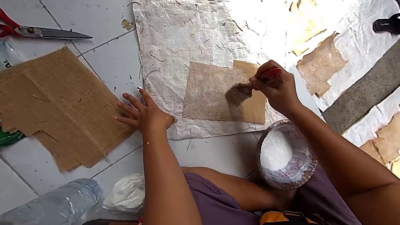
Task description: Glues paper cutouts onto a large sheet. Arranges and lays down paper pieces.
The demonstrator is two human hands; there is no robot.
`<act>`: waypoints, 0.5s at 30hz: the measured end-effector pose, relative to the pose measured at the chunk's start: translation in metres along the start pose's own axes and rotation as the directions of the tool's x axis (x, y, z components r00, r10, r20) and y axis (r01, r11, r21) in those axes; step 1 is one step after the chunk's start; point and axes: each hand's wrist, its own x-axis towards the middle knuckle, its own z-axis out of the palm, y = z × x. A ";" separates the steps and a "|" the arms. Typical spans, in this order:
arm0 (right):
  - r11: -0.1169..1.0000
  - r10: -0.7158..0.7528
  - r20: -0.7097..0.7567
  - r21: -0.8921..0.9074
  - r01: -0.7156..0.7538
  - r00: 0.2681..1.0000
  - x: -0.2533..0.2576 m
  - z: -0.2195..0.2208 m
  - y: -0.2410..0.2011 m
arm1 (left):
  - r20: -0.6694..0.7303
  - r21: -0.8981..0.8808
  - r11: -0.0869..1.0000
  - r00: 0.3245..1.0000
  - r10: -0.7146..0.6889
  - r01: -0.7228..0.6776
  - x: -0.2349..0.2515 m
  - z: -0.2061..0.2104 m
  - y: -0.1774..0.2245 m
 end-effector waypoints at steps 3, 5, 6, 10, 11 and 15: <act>0.991 0.020 0.045 0.129 -0.025 0.999 -0.004 0.003 -0.019 | 0.007 0.000 1.000 1.000 -0.008 0.008 -0.001 -0.002 0.001; 0.988 0.038 0.138 0.146 -0.058 0.990 -0.008 0.012 -0.014 | 0.008 0.004 1.000 1.000 -0.009 0.009 0.000 -0.001 0.001; 0.994 0.034 0.149 0.102 -0.049 0.988 -0.006 0.012 -0.007 | 0.006 -0.001 1.000 1.000 -0.008 0.008 0.000 -0.001 0.001; 0.999 0.009 0.048 0.047 -0.012 0.999 0.008 0.000 -0.008 | 0.008 0.005 1.000 1.000 -0.015 0.015 0.000 -0.002 0.001; 0.995 0.019 0.064 0.092 -0.025 0.998 0.006 0.002 -0.015 | 0.006 0.001 1.000 1.000 -0.017 0.017 0.000 -0.001 0.001; 0.993 0.033 0.184 0.101 -0.052 0.982 0.000 0.016 -0.008 | -0.002 -0.005 1.000 1.000 -0.006 0.006 0.000 -0.001 0.001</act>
